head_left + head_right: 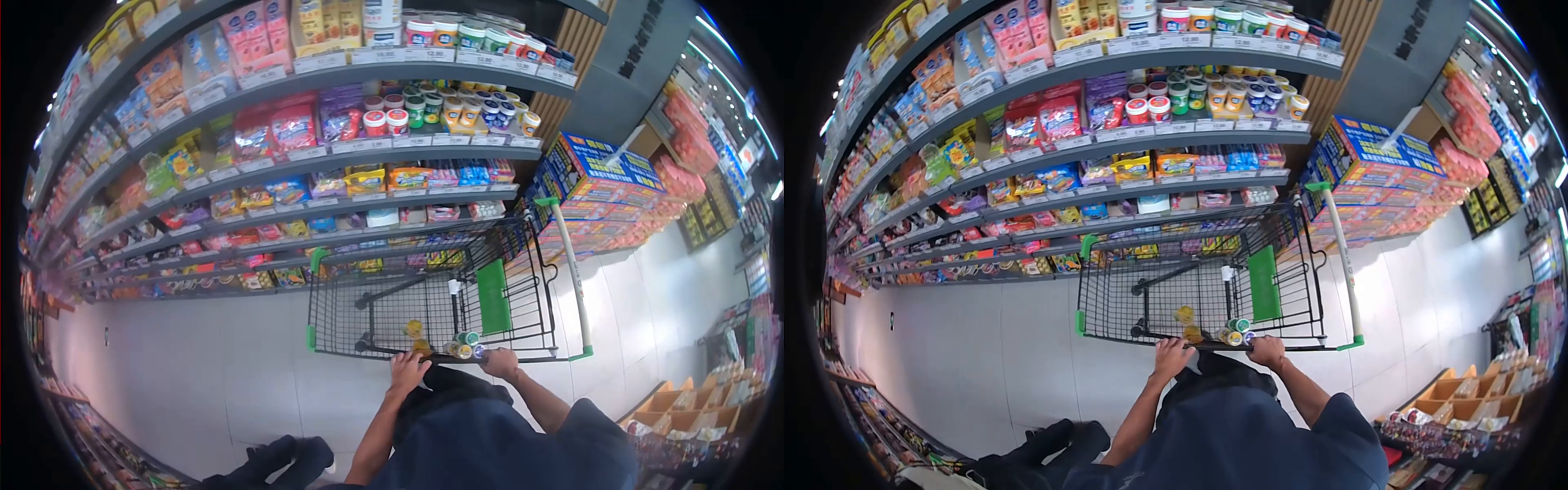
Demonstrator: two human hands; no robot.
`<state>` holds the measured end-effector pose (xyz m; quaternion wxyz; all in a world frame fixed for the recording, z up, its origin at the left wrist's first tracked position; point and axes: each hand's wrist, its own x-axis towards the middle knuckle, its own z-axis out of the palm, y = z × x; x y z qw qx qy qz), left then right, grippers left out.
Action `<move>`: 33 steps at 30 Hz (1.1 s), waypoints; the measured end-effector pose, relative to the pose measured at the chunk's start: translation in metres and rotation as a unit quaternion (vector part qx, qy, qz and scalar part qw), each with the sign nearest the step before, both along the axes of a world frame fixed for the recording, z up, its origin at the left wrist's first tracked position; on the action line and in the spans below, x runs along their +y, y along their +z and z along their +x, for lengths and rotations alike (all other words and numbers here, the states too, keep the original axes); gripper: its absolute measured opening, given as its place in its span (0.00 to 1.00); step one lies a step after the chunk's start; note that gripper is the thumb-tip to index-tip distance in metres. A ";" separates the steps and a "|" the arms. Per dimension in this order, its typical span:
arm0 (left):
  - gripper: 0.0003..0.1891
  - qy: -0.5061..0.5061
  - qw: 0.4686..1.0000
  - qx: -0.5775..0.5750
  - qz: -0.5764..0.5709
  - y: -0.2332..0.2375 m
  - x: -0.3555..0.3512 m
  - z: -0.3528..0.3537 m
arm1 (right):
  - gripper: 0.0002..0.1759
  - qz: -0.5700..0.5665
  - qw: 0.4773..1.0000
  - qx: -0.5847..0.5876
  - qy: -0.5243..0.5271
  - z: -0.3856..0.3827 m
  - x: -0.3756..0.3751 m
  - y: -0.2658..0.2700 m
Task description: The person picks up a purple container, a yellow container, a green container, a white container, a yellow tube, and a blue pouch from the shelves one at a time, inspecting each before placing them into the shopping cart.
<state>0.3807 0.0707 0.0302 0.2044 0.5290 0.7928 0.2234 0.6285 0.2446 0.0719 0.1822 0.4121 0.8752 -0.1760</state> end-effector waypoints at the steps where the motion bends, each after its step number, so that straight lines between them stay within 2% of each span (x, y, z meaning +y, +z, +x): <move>1: 0.22 -0.001 1.000 -0.010 0.006 -0.001 -0.002 -0.001 | 0.20 -0.016 1.000 -0.005 0.008 -0.003 0.000 0.001; 6: 0.22 0.001 1.000 -0.006 0.018 0.000 -0.013 -0.011 | 0.22 -0.025 1.000 -0.015 0.000 -0.017 -0.005 -0.003; 12: 0.22 -0.005 1.000 -0.012 0.014 0.003 -0.023 -0.034 | 0.23 -0.115 0.992 -0.049 0.011 -0.036 -0.004 -0.002; 14: 0.21 -0.020 0.999 -0.026 -0.042 0.006 -0.026 -0.045 | 0.21 -0.107 0.993 -0.033 0.040 -0.042 -0.003 -0.005; 17: 0.20 -0.030 0.993 -0.044 -0.110 0.005 -0.028 -0.064 | 0.17 -0.153 0.984 0.001 0.094 -0.048 -0.002 -0.040; 19: 0.21 -0.033 0.992 -0.035 -0.115 0.007 -0.026 -0.076 | 0.15 -0.165 0.964 0.026 0.209 -0.054 0.002 -0.041; 20: 0.21 -0.039 0.990 -0.053 -0.125 0.008 -0.025 -0.083 | 0.14 -0.149 0.958 0.085 0.231 -0.050 0.001 -0.072; 23: 0.23 -0.047 0.982 -0.089 -0.157 0.005 -0.025 -0.102 | 0.13 -0.173 0.948 0.121 0.237 -0.064 0.001 -0.057; 26: 0.28 -0.046 0.970 -0.131 -0.198 -0.014 -0.022 -0.122 | 0.14 -0.207 0.951 0.059 0.221 -0.077 -0.004 -0.055; 28: 0.27 -0.078 0.950 -0.148 -0.264 0.001 -0.008 -0.135 | 0.15 -0.171 0.964 0.078 0.187 -0.084 -0.006 -0.047; 29: 0.27 -0.069 0.951 -0.149 -0.262 0.009 -0.004 -0.138 | 0.15 -0.202 0.966 0.053 0.151 -0.092 -0.006 -0.043; 30: 0.26 -0.073 0.951 -0.151 -0.260 0.014 0.000 -0.141 | 0.15 -0.200 0.965 0.053 0.159 -0.096 -0.006 -0.036; 33: 0.26 -0.083 0.946 -0.167 -0.264 0.015 0.003 -0.152 | 0.16 -0.202 0.972 0.070 0.094 -0.102 -0.008 -0.021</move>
